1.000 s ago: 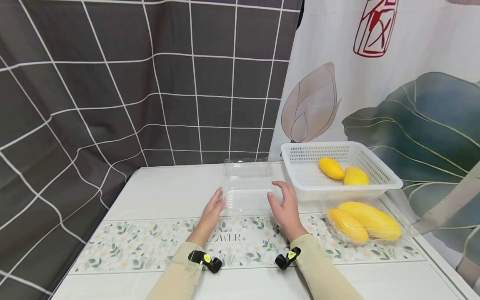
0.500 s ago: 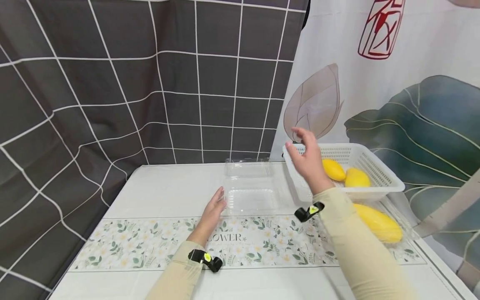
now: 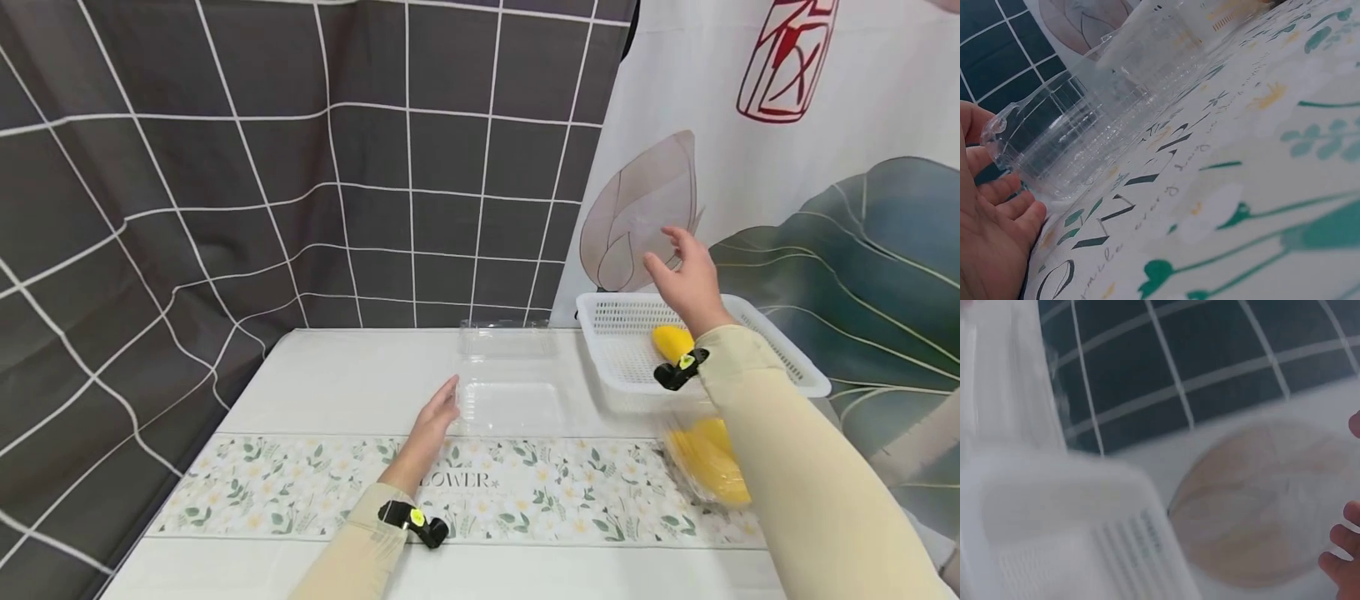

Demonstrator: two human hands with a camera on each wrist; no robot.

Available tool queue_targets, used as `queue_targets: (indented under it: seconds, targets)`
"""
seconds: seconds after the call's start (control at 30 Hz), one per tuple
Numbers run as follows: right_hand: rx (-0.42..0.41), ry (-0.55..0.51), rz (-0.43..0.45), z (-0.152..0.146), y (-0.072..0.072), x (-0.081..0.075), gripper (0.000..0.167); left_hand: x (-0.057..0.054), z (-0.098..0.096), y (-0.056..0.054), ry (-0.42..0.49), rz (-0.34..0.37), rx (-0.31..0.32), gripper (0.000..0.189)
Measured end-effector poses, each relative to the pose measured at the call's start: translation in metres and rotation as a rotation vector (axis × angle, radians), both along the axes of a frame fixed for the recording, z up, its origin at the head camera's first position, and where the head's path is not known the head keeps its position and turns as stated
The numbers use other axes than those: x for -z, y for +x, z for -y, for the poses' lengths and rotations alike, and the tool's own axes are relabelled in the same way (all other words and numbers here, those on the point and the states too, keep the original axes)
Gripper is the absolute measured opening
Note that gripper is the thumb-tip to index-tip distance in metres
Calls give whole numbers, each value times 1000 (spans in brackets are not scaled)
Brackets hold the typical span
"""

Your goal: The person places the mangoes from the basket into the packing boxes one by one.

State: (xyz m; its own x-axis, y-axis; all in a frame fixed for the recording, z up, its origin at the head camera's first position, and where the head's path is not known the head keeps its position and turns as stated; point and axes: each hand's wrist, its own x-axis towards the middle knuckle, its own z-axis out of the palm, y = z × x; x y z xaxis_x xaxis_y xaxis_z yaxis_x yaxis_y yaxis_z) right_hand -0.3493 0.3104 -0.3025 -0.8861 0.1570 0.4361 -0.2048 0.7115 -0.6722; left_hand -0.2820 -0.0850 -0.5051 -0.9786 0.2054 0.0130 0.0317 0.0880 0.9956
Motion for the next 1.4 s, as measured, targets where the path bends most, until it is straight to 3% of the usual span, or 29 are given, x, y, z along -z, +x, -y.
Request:
queue_targets:
  seconds: [0.2, 0.43, 0.77, 0.9, 1.4]
  targets:
    - [15, 88, 154, -40, -13, 27, 82, 5, -1, 3, 7, 1, 14, 56]
    - [11, 158, 375, -76, -20, 61, 109, 2, -1, 4, 13, -5, 9, 55]
    - [-75, 216, 605, -100, -24, 96, 117, 5, -4, 4, -2, -2, 22, 54]
    - [-118, 242, 662, -101, -26, 103, 117, 5, -3, 3, -3, -9, 27, 54]
    - [-183, 289, 744, -97, -29, 116, 115, 3, -1, -1, -14, -22, 13, 55]
